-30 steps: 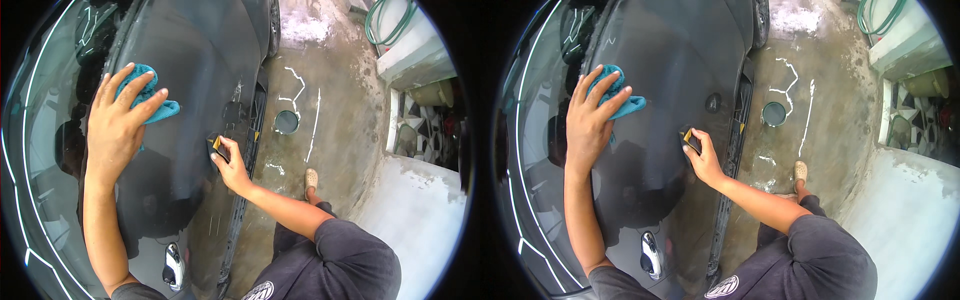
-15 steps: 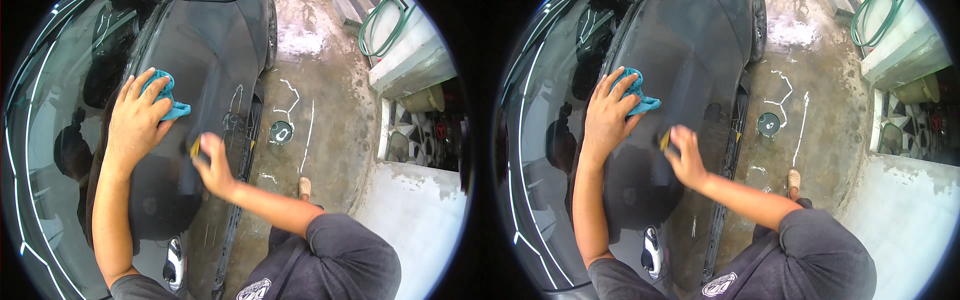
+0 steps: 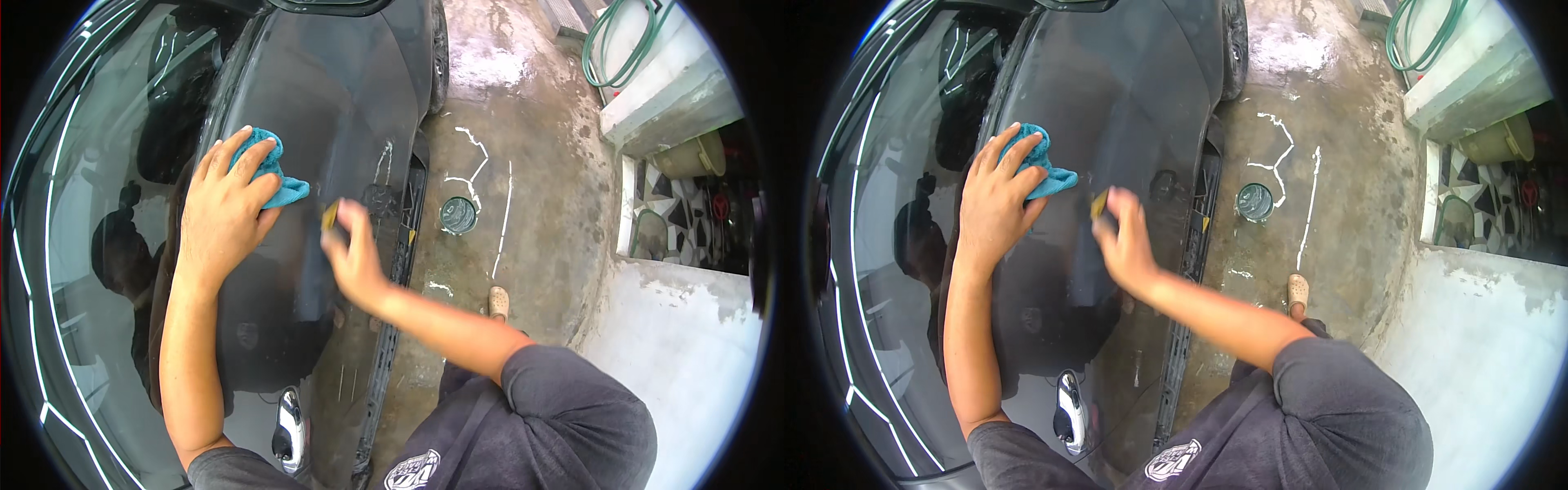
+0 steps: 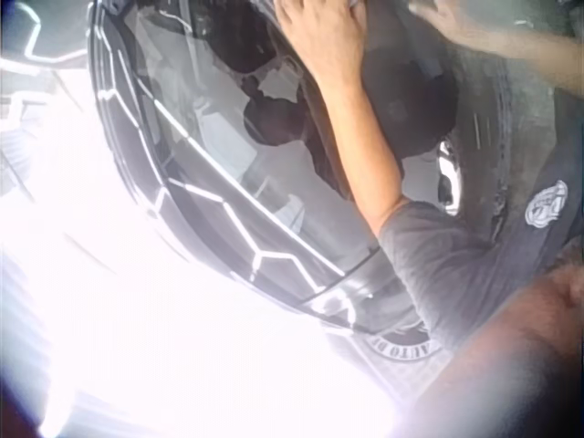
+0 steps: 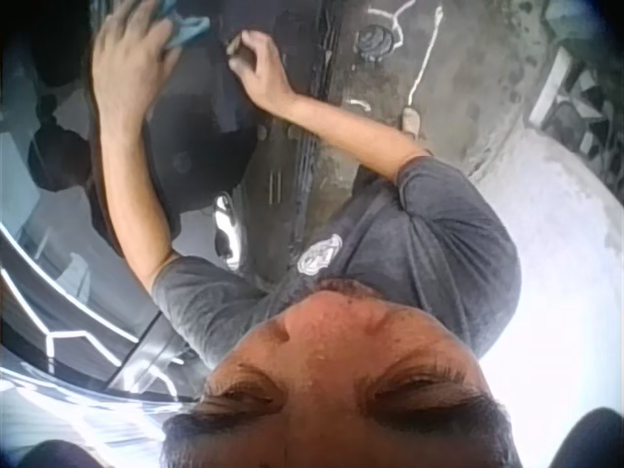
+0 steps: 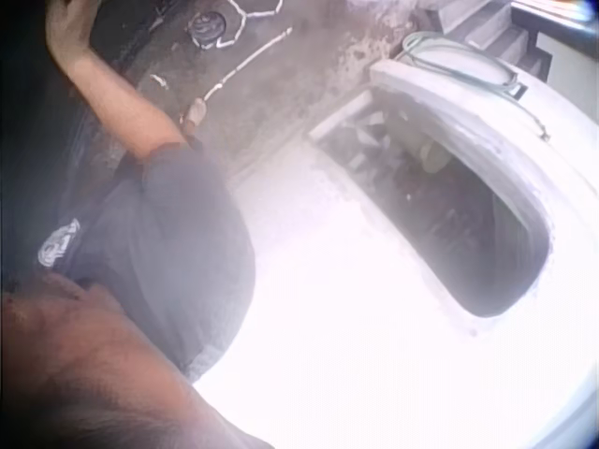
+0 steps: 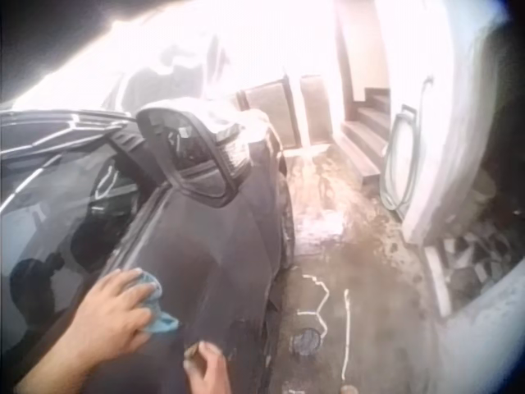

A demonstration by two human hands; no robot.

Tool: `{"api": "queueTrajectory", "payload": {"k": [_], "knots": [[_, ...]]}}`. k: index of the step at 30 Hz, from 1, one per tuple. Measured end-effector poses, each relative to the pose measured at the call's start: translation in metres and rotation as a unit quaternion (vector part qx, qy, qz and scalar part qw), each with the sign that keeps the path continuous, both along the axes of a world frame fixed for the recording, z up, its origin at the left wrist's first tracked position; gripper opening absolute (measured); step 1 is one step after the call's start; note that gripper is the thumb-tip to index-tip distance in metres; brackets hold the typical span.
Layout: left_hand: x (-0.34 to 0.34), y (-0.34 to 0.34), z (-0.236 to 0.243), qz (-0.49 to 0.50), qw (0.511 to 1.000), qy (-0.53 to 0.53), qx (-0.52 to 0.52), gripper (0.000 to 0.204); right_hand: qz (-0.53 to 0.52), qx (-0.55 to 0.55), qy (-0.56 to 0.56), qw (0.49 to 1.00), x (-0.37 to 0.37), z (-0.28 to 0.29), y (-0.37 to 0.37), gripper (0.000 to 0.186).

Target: The person rubs a sanding block against the car exterior using water, operates a water tap to rinse the area, and wipes the surface with a cloth.

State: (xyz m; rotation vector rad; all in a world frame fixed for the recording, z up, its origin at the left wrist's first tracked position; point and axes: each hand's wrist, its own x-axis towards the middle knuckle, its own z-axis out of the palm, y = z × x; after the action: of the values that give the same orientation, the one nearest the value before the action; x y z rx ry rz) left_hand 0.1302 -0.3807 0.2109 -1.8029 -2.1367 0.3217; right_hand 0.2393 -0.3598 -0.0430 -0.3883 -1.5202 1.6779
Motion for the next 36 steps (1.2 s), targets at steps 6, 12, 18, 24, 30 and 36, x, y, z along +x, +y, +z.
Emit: {"api": "queueTrajectory", "payload": {"k": [6,12,18,24,30,36], "knots": [[0.003,0.010,0.004,-0.019,1.000,0.002,0.009,0.025,-0.080,-0.048,-0.010,0.996,-0.082,-0.004,0.108,0.042],[-0.003,0.002,0.000,-0.006,1.000,-0.007,0.000,0.025,-0.048,0.030,-0.021,0.998,-0.054,-0.010,0.080,0.046],[0.000,-0.002,0.002,0.004,1.000,-0.002,-0.006,0.024,-0.015,0.060,0.012,0.998,-0.036,-0.014,0.062,0.055],[0.004,0.016,0.006,-0.003,1.000,-0.018,-0.010,0.026,-0.054,-0.072,-0.009,0.996,-0.104,0.007,0.161,0.041],[0.002,0.003,0.004,0.009,1.000,-0.009,-0.018,0.027,0.048,0.160,0.072,0.983,0.025,0.005,0.001,0.062],[0.005,0.022,0.008,-0.018,1.000,-0.013,-0.005,0.027,-0.072,-0.002,0.025,0.997,-0.128,0.012,0.196,0.042]]}}
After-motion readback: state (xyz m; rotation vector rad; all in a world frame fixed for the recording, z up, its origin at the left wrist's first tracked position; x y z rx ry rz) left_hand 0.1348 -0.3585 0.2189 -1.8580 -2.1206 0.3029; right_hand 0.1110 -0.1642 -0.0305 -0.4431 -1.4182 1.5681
